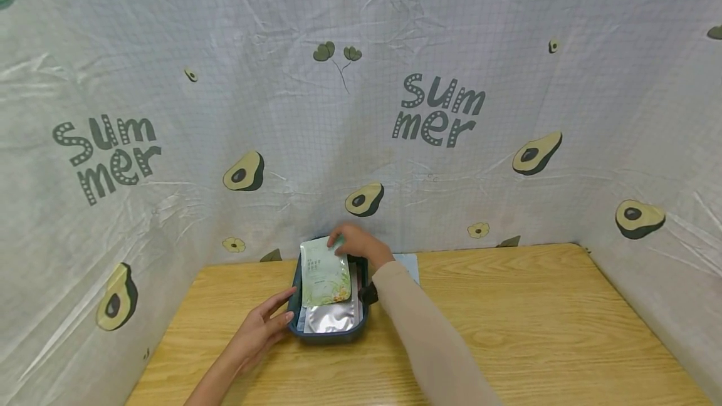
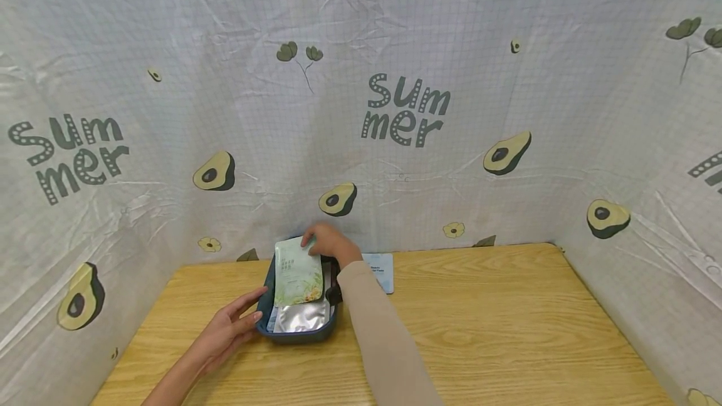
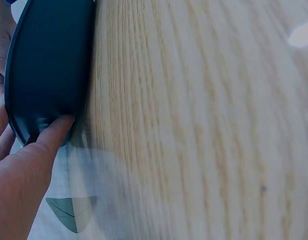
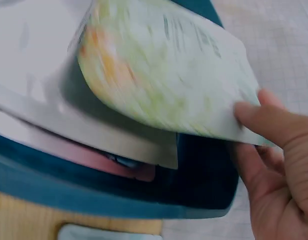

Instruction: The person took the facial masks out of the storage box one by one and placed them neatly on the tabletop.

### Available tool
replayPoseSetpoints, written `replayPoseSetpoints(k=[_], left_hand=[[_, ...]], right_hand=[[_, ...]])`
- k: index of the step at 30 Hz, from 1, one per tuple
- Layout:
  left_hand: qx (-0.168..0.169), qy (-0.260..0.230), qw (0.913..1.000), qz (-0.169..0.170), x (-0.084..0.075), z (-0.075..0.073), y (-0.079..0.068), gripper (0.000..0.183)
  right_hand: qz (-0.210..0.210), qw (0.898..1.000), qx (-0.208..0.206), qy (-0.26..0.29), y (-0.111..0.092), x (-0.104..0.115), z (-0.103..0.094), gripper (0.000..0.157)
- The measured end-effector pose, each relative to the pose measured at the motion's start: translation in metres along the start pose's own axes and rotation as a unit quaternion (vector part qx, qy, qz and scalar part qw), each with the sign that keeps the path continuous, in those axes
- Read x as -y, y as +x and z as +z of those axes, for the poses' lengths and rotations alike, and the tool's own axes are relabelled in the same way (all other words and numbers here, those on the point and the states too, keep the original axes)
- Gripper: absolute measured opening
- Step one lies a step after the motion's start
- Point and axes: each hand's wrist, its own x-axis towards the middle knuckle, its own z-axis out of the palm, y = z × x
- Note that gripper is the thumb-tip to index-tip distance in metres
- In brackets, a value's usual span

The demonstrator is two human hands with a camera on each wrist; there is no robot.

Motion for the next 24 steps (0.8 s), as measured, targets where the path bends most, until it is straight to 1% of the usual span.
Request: replayPoseSetpoints(k=[2, 3, 5, 7, 9, 13, 15, 17, 19, 21, 24], left_hand=[[0.001, 0.001, 1.0000, 0.000, 0.000, 0.000, 0.000, 0.065], [0.000, 0.001, 1.0000, 0.000, 0.000, 0.001, 0.000, 0.065], [-0.002, 0.003, 1.0000, 0.001, 0.000, 0.001, 0.000, 0.066], [-0.002, 0.004, 1.0000, 0.000, -0.001, 0.001, 0.000, 0.066], [-0.001, 0.006, 1.0000, 0.003, -0.001, 0.001, 0.000, 0.065], [0.005, 0.007, 0.9999, 0.007, 0.000, 0.001, 0.001, 0.064], [0.006, 0.005, 0.9999, 0.008, 0.001, 0.001, 0.001, 0.065], [0.009, -0.001, 0.9999, 0.008, 0.001, 0.001, 0.001, 0.065], [0.010, -0.007, 0.9999, 0.009, 0.002, 0.001, 0.000, 0.065], [0.010, -0.011, 0.9998, 0.010, 0.002, 0.000, 0.000, 0.066], [0.010, -0.013, 0.9998, 0.009, 0.002, 0.001, 0.001, 0.066]], right_hand=[[0.031, 0.999, -0.038, 0.019, -0.001, -0.002, 0.001, 0.009], [0.045, 0.997, -0.054, 0.034, -0.001, -0.002, 0.002, 0.009], [0.066, 0.993, -0.075, 0.060, -0.001, -0.003, 0.003, 0.011], [0.073, 0.990, -0.082, 0.084, -0.001, -0.002, 0.004, 0.015], [0.077, 0.988, -0.075, 0.110, -0.001, -0.001, 0.005, 0.025], [0.078, 0.984, -0.042, 0.156, 0.000, 0.002, 0.007, 0.050], [0.074, 0.983, -0.023, 0.165, -0.001, 0.003, 0.008, 0.056], [0.065, 0.984, -0.012, 0.167, -0.003, 0.004, 0.008, 0.052], [0.057, 0.985, -0.006, 0.163, -0.005, 0.005, 0.009, 0.044], [0.046, 0.987, -0.005, 0.157, -0.006, 0.006, 0.010, 0.037], [0.039, 0.987, -0.011, 0.159, -0.009, 0.005, 0.012, 0.034]])
